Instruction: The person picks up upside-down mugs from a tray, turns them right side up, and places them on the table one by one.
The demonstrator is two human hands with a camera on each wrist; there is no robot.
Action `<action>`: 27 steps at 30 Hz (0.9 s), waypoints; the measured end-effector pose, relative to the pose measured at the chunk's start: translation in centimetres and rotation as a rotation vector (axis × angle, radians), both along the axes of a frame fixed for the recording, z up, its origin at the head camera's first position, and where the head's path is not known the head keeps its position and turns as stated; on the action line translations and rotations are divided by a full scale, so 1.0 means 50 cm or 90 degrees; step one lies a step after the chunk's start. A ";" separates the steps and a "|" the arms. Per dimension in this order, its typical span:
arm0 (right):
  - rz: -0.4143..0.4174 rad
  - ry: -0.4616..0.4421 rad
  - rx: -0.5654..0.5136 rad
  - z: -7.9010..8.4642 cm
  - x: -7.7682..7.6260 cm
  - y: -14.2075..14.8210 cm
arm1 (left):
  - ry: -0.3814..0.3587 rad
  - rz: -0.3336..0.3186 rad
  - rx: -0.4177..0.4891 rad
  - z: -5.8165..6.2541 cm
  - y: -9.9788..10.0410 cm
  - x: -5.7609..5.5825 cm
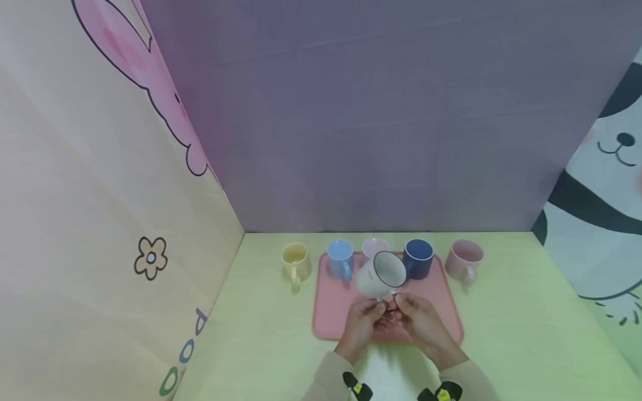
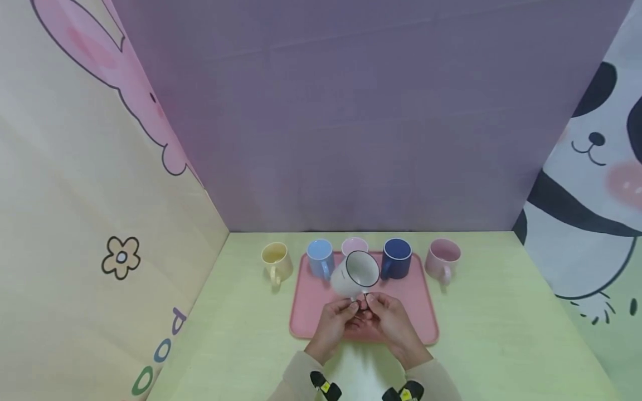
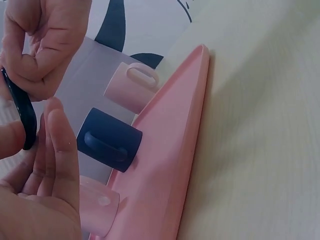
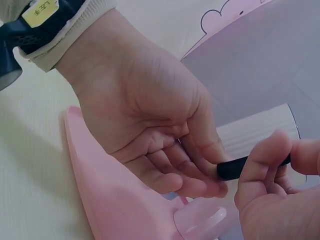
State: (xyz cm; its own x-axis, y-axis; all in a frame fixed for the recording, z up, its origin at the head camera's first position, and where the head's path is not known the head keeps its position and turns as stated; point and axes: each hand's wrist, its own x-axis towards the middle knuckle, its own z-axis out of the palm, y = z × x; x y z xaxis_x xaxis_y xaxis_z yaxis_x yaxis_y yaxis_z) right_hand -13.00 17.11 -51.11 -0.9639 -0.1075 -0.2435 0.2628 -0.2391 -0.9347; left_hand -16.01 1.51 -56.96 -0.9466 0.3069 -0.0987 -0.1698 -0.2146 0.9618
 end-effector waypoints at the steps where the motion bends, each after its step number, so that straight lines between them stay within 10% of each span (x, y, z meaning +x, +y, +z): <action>1: -0.003 0.000 -0.001 0.001 0.001 0.000 | 0.003 0.005 -0.011 0.000 0.000 -0.001; 27: -0.084 -0.009 0.040 -0.007 -0.001 0.061 | 0.004 0.078 -0.105 0.008 -0.075 -0.038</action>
State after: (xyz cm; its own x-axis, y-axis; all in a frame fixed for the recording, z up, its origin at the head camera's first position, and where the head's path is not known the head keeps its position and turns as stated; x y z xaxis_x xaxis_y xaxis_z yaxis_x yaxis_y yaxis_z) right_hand -13.05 20.15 -51.44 -0.9652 0.0361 -0.2589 0.2456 -0.2140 -0.9455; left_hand -17.92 -2.22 -56.54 -0.9767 0.1695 -0.1316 -0.1455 -0.0727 0.9867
